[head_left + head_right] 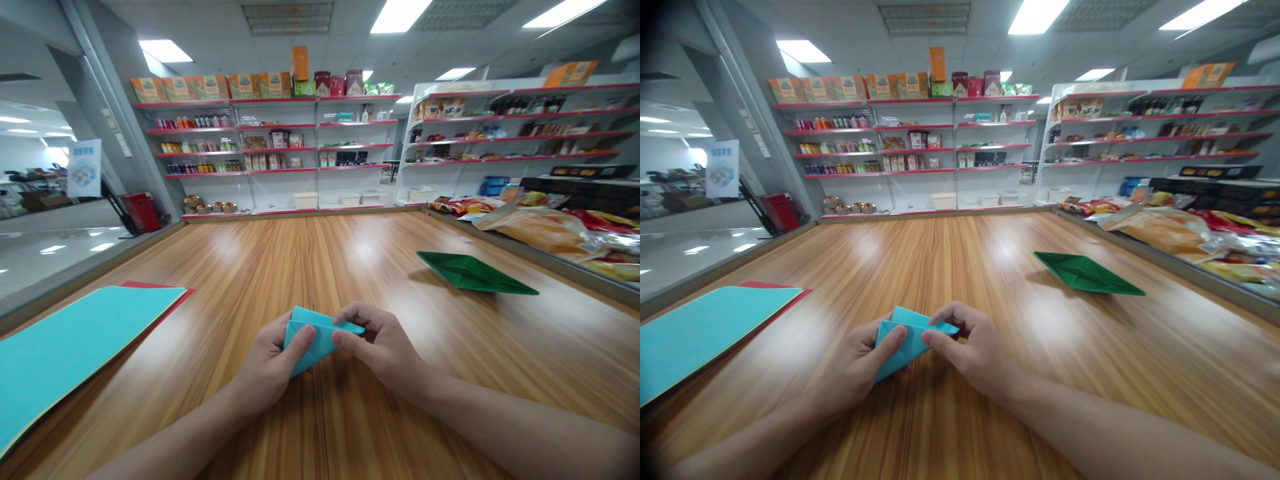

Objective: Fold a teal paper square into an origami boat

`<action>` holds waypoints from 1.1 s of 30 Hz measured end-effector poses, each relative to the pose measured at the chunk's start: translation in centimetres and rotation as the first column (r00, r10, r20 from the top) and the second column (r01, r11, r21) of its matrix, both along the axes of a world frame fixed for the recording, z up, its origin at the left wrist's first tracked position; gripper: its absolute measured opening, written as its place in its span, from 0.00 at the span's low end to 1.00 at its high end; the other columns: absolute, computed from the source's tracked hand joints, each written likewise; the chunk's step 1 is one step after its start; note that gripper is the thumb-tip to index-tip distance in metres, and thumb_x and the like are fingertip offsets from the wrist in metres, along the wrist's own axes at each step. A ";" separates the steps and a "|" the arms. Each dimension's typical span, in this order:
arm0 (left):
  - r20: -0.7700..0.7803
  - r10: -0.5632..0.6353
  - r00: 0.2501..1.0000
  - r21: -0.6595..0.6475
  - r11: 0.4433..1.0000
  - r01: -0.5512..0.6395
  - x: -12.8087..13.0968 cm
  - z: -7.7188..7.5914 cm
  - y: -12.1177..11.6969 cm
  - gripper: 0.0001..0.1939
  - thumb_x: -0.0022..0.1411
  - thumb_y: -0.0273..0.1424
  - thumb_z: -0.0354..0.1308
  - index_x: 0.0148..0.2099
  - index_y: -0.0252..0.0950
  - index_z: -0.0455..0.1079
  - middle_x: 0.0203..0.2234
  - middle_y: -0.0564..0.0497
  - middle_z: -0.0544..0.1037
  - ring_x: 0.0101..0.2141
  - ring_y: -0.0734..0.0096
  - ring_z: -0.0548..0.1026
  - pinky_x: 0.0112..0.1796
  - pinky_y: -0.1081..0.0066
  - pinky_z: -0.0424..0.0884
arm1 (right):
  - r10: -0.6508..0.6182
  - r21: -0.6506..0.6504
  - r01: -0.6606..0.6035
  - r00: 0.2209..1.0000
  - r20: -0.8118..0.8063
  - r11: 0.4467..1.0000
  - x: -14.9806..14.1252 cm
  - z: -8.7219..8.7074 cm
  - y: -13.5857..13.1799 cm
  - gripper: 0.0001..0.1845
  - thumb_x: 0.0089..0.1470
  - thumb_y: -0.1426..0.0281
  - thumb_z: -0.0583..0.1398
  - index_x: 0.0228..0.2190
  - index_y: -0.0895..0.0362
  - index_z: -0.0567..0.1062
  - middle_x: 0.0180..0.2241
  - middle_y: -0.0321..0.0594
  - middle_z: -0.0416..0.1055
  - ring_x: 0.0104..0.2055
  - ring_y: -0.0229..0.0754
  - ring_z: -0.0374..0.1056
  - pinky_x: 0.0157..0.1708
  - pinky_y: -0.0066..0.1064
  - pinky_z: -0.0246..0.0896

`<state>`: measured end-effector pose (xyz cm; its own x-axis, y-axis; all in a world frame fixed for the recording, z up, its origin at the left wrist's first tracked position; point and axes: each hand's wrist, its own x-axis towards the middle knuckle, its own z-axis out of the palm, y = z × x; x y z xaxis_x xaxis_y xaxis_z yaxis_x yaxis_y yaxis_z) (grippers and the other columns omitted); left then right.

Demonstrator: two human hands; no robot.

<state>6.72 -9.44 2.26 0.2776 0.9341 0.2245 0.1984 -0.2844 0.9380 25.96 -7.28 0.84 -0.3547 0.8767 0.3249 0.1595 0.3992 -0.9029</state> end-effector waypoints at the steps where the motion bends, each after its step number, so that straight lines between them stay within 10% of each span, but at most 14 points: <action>1: 0.012 0.008 1.000 -0.009 1.000 -0.007 0.0 -0.1 0.0 0.22 0.62 0.46 0.53 0.25 0.33 0.70 0.22 0.49 0.70 0.24 0.70 0.68 0.23 0.75 0.64 | 0.004 -0.035 -0.005 0.999 -0.036 0.999 0.0 -0.1 0.1 0.17 0.53 0.58 0.62 0.39 0.56 0.70 0.25 0.33 0.66 0.25 0.35 0.60 0.24 0.27 0.53; 8: 0.072 0.066 0.995 -0.036 0.997 -0.064 0.1 -0.2 0.2 0.24 0.59 0.48 0.55 0.22 0.34 0.68 0.17 0.51 0.70 0.18 0.74 0.67 0.17 0.77 0.61 | 0.012 0.020 -0.015 0.985 0.171 1.000 0.2 -0.1 0.1 0.25 0.58 0.53 0.54 0.19 0.59 0.68 0.18 0.33 0.59 0.21 0.34 0.54 0.21 0.27 0.47; 33: -0.062 0.075 0.995 0.001 0.997 -0.075 -0.3 -0.4 0.2 0.25 0.65 0.45 0.49 0.22 0.33 0.67 0.15 0.49 0.72 0.17 0.73 0.70 0.18 0.78 0.62 | 0.068 0.004 -0.069 0.989 0.132 0.998 0.1 -0.4 0.2 0.25 0.60 0.53 0.52 0.22 0.59 0.70 0.19 0.35 0.65 0.22 0.34 0.61 0.23 0.26 0.53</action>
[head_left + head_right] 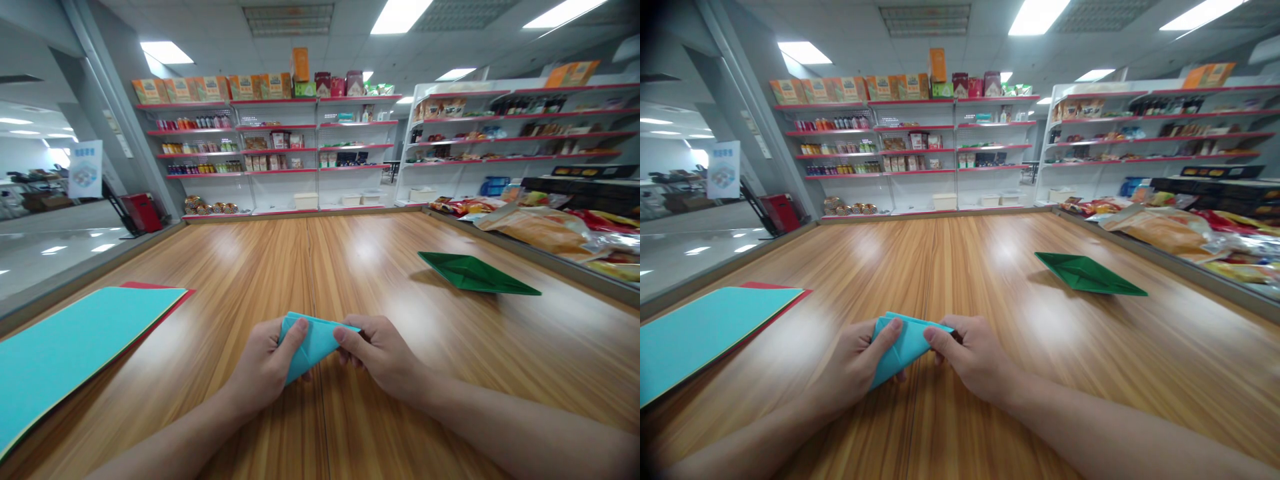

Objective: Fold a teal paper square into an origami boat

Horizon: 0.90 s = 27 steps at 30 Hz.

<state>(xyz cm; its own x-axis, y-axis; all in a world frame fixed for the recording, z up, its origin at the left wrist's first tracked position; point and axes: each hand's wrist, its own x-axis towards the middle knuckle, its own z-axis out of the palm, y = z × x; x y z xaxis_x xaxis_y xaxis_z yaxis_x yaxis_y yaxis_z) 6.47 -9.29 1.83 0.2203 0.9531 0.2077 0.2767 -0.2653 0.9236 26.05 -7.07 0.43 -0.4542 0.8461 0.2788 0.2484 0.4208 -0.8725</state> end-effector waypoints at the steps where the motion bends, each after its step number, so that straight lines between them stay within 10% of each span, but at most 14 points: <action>1: -0.004 0.003 1.000 0.010 1.000 -0.003 0.0 -0.1 0.0 0.25 0.65 0.45 0.49 0.22 0.33 0.67 0.15 0.49 0.72 0.17 0.74 0.69 0.18 0.78 0.62 | 0.004 0.001 -0.004 1.000 -0.001 1.000 0.0 0.0 0.0 0.25 0.60 0.54 0.52 0.22 0.59 0.70 0.19 0.35 0.65 0.22 0.33 0.61 0.23 0.26 0.53; 27: -0.062 0.047 0.997 0.263 0.964 -0.029 0.0 -0.2 -0.1 0.22 0.67 0.37 0.47 0.23 0.32 0.67 0.19 0.51 0.70 0.19 0.77 0.69 0.19 0.79 0.64 | 0.015 0.015 -0.015 1.000 -0.026 1.000 0.2 0.0 0.0 0.25 0.61 0.55 0.52 0.23 0.60 0.72 0.17 0.34 0.62 0.19 0.31 0.58 0.19 0.24 0.51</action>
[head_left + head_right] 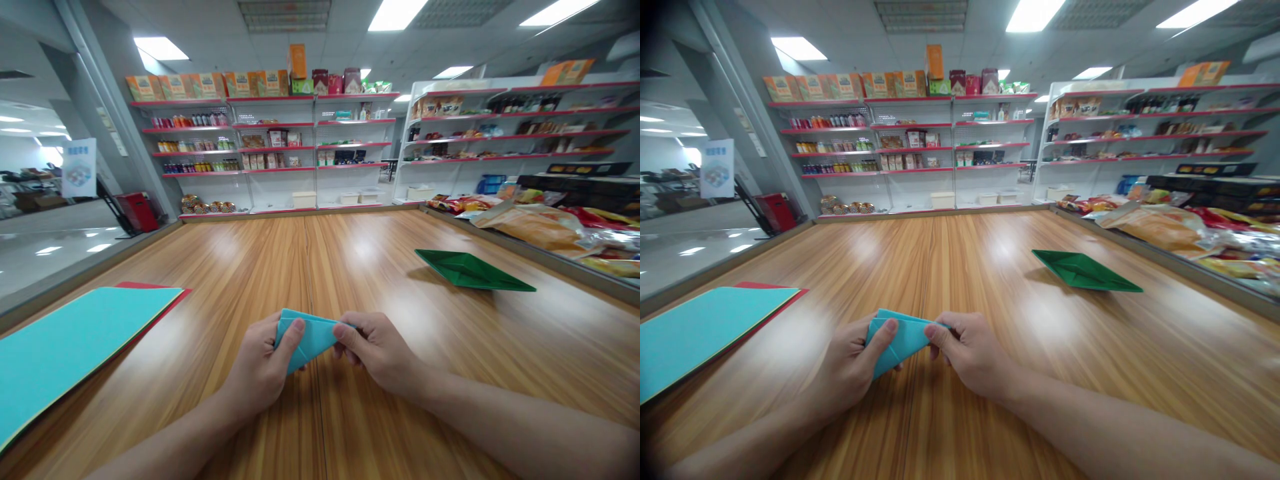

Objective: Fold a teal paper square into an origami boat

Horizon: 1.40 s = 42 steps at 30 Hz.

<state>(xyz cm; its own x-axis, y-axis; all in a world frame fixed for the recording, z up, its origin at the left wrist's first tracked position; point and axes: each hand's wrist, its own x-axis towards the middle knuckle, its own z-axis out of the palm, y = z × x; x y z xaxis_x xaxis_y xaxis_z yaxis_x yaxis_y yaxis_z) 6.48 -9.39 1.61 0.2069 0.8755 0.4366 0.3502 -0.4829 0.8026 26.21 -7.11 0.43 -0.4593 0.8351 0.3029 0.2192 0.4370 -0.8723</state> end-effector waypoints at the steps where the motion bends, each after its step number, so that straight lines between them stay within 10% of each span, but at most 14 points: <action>1: -0.005 0.003 1.000 0.009 1.000 -0.003 0.0 0.0 0.0 0.22 0.67 0.36 0.47 0.23 0.33 0.66 0.19 0.51 0.69 0.19 0.77 0.69 0.19 0.79 0.64 | 0.003 -0.006 -0.003 1.000 0.002 1.000 0.0 0.0 0.0 0.25 0.61 0.56 0.52 0.23 0.60 0.72 0.17 0.34 0.63 0.19 0.31 0.59 0.19 0.24 0.52; 14: -0.048 0.120 0.992 0.311 0.945 -0.099 -0.2 -0.9 0.2 0.18 0.65 0.30 0.53 0.23 0.32 0.69 0.21 0.51 0.69 0.22 0.75 0.68 0.23 0.74 0.63 | -0.060 -0.343 0.008 0.988 -0.141 0.939 -0.3 0.6 0.3 0.21 0.53 0.55 0.61 0.24 0.62 0.74 0.17 0.36 0.68 0.16 0.30 0.61 0.13 0.21 0.49; 42: -0.072 0.057 0.996 0.121 0.991 -0.048 0.0 -0.5 0.3 0.20 0.65 0.36 0.52 0.21 0.34 0.65 0.20 0.52 0.66 0.22 0.73 0.66 0.24 0.73 0.63 | -0.041 -0.256 -0.009 0.981 -0.190 0.967 -0.3 0.5 0.1 0.21 0.52 0.55 0.61 0.24 0.63 0.74 0.17 0.38 0.71 0.19 0.34 0.66 0.18 0.24 0.58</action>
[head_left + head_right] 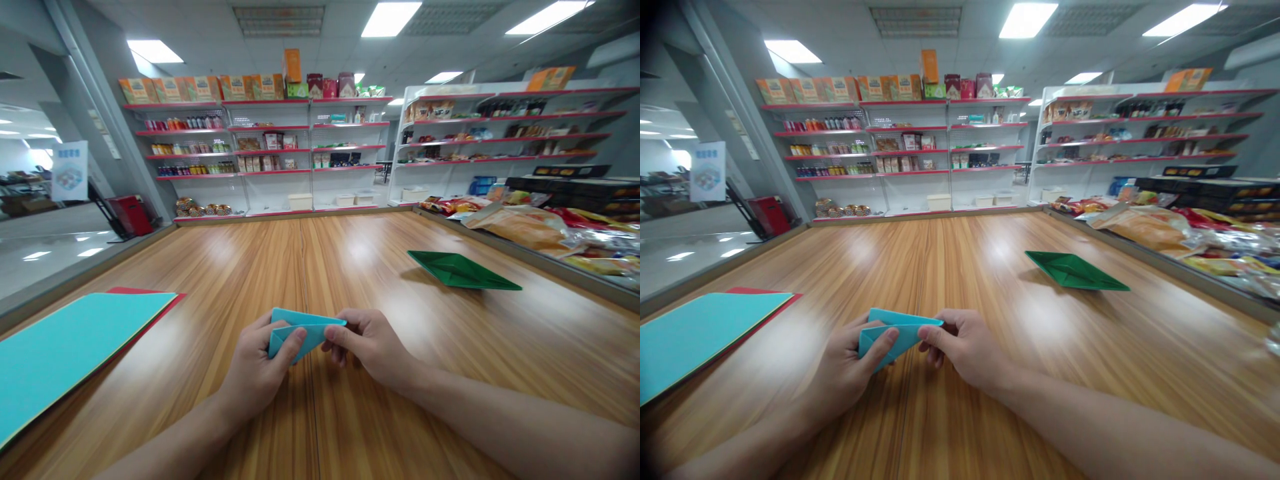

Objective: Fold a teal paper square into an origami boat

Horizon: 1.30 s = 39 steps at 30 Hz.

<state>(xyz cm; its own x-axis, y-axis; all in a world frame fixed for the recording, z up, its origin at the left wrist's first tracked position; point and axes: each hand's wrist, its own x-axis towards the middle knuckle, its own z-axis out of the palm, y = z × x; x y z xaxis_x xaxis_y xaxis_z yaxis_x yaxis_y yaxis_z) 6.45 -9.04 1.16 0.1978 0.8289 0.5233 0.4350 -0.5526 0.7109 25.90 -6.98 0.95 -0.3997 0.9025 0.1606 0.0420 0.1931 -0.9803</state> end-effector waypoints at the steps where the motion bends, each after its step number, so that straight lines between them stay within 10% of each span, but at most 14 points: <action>1: -0.001 0.002 1.000 -0.001 1.000 -0.002 0.0 0.0 0.0 0.20 0.65 0.36 0.52 0.21 0.34 0.65 0.20 0.52 0.66 0.22 0.73 0.66 0.24 0.73 0.62 | 0.000 -0.004 0.000 1.000 -0.001 1.000 0.0 0.0 0.0 0.21 0.52 0.55 0.61 0.24 0.63 0.74 0.17 0.38 0.70 0.19 0.34 0.66 0.18 0.24 0.58; 39: 0.043 -0.023 0.999 -0.060 0.998 0.026 0.0 -0.1 -0.1 0.21 0.66 0.37 0.51 0.23 0.35 0.70 0.20 0.50 0.70 0.22 0.72 0.70 0.21 0.75 0.67 | 0.014 0.056 -0.015 0.999 0.031 0.998 0.2 -0.2 -0.1 0.20 0.54 0.56 0.60 0.25 0.62 0.74 0.18 0.37 0.70 0.20 0.33 0.65 0.19 0.23 0.57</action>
<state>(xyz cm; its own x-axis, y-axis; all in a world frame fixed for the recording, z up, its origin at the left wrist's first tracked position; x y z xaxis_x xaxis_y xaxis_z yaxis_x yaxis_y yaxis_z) 6.45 -9.15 1.05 0.1972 0.8545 0.4805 0.3912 -0.5180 0.7607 26.10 -7.08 0.73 -0.4182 0.8864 0.1988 0.0684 0.2489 -0.9661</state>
